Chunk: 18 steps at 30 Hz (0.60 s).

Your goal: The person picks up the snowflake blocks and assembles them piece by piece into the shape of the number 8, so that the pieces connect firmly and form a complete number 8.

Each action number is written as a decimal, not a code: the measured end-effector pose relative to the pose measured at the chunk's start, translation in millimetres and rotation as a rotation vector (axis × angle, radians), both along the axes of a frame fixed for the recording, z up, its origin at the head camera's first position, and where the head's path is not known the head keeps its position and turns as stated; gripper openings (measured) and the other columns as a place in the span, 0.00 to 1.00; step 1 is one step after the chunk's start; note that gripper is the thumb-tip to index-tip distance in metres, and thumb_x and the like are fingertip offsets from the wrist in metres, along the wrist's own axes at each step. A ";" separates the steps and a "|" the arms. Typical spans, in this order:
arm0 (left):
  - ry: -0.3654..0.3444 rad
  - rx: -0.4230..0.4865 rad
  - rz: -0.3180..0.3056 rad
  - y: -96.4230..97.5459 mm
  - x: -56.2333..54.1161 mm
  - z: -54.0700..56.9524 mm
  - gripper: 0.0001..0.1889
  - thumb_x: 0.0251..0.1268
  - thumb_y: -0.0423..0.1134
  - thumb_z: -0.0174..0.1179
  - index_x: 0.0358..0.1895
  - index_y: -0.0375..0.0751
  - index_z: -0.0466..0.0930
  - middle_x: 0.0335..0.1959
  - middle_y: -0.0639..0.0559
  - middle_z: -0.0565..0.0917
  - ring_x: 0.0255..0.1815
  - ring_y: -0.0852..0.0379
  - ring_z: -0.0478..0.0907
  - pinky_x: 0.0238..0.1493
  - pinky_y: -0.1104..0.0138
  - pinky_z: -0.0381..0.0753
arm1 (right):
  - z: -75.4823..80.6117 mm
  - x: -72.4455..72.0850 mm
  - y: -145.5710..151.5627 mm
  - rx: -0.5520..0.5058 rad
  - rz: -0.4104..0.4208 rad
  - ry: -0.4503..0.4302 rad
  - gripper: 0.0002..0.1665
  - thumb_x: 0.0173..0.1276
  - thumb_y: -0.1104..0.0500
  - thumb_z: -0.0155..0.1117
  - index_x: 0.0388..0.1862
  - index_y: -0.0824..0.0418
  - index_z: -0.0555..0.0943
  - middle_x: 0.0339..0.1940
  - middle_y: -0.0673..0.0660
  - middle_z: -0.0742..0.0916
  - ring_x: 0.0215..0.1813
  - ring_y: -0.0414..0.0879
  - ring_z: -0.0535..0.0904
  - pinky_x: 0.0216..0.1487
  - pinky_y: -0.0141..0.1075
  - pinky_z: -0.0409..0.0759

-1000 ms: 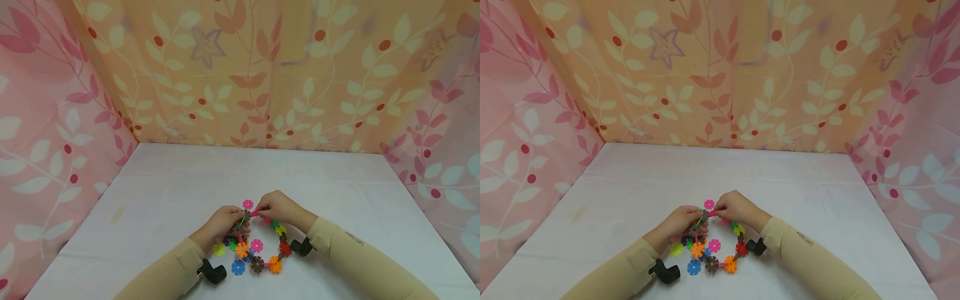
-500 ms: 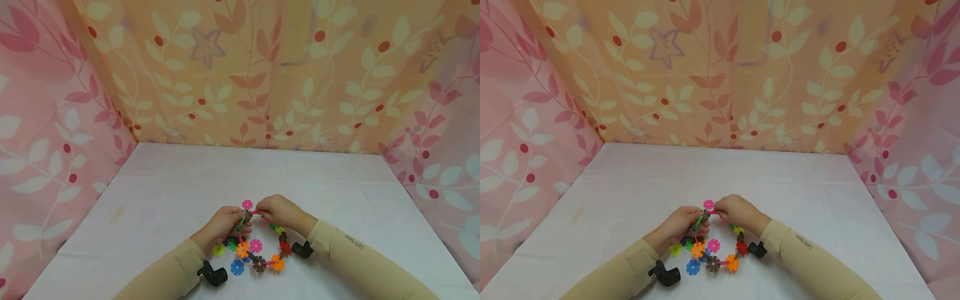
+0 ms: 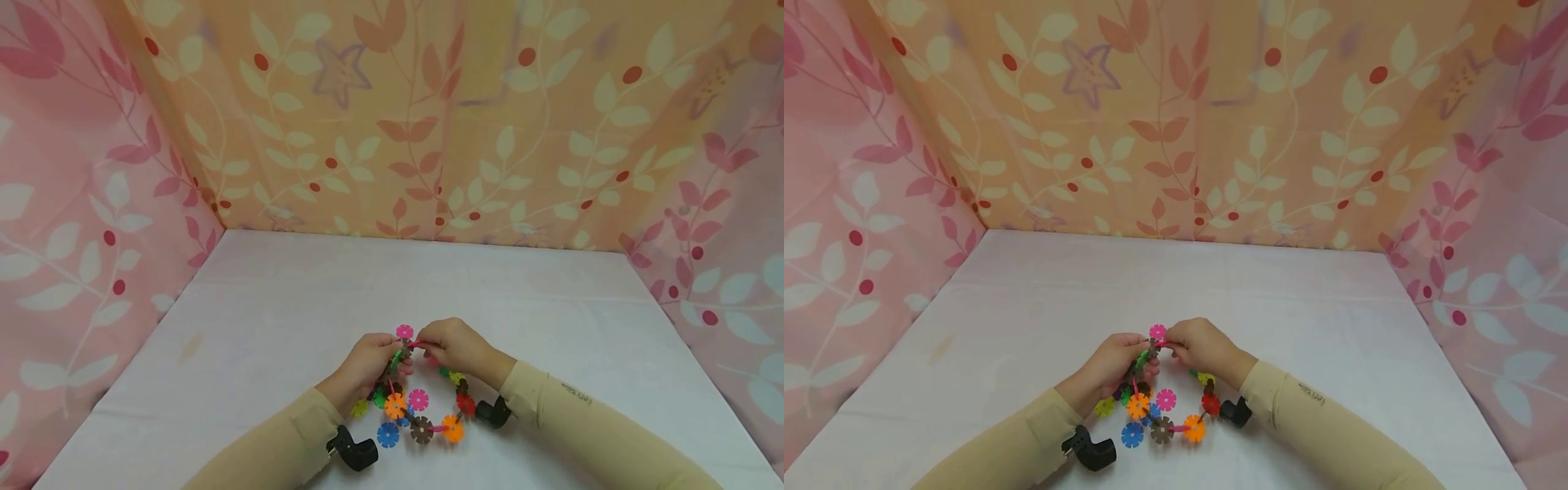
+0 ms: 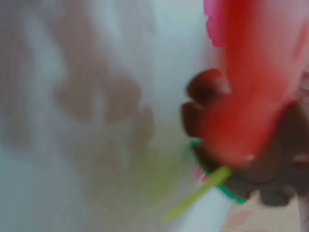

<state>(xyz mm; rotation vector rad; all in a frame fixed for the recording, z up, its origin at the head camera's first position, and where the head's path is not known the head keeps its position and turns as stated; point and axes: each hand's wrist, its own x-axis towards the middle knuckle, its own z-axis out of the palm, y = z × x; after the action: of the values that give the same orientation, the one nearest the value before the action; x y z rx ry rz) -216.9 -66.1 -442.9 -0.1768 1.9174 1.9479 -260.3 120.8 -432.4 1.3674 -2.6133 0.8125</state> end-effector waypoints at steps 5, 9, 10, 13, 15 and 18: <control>-0.010 0.002 -0.019 -0.4 -2.9 -1.5 0.13 0.69 0.37 0.48 0.40 0.29 0.77 0.31 0.38 0.83 0.28 0.52 0.83 0.34 0.61 0.82 | 5.8 -4.1 0.8 0.045 0.022 -0.076 0.03 0.61 0.62 0.63 0.30 0.59 0.84 0.23 0.46 0.82 0.25 0.34 0.72 0.30 0.26 0.75; -0.025 0.005 -0.088 -3.0 -6.7 -3.3 0.13 0.69 0.39 0.48 0.40 0.31 0.76 0.33 0.37 0.83 0.31 0.50 0.83 0.35 0.59 0.81 | 11.8 -12.3 5.6 0.147 0.038 -0.226 0.07 0.62 0.57 0.63 0.37 0.58 0.83 0.30 0.47 0.82 0.31 0.38 0.75 0.36 0.30 0.77; -0.028 0.011 -0.098 -3.7 -7.7 -3.6 0.13 0.69 0.39 0.48 0.39 0.31 0.76 0.33 0.37 0.83 0.31 0.49 0.83 0.35 0.58 0.81 | 12.5 -15.1 7.5 0.174 0.025 -0.258 0.10 0.61 0.55 0.64 0.39 0.57 0.82 0.34 0.48 0.82 0.35 0.39 0.76 0.39 0.33 0.78; -0.047 0.022 -0.112 -4.9 -10.5 -4.3 0.13 0.68 0.40 0.47 0.40 0.32 0.75 0.32 0.38 0.83 0.30 0.51 0.83 0.35 0.59 0.82 | 11.8 -23.0 14.4 0.251 -0.042 -0.353 0.16 0.59 0.52 0.66 0.44 0.57 0.80 0.40 0.51 0.80 0.42 0.45 0.75 0.46 0.40 0.76; -0.065 0.015 -0.117 -4.9 -11.4 -4.2 0.15 0.67 0.43 0.49 0.42 0.32 0.75 0.30 0.40 0.82 0.28 0.52 0.82 0.34 0.61 0.82 | 9.4 -26.2 17.8 0.305 -0.081 -0.409 0.17 0.56 0.52 0.68 0.42 0.57 0.80 0.39 0.51 0.78 0.42 0.46 0.72 0.46 0.41 0.74; -0.067 -0.037 -0.145 -3.8 -12.0 -3.2 0.20 0.63 0.50 0.55 0.44 0.33 0.78 0.26 0.44 0.81 0.24 0.54 0.80 0.32 0.64 0.81 | 3.5 -27.4 20.9 0.373 -0.085 -0.446 0.13 0.53 0.53 0.70 0.36 0.55 0.78 0.33 0.50 0.76 0.38 0.45 0.69 0.41 0.39 0.71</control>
<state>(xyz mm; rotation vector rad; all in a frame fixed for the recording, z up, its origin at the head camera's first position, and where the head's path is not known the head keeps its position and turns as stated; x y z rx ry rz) -228.9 -69.9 -446.1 -0.1081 1.8701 1.7910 -287.7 141.7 -429.0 1.2520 -3.2820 0.7102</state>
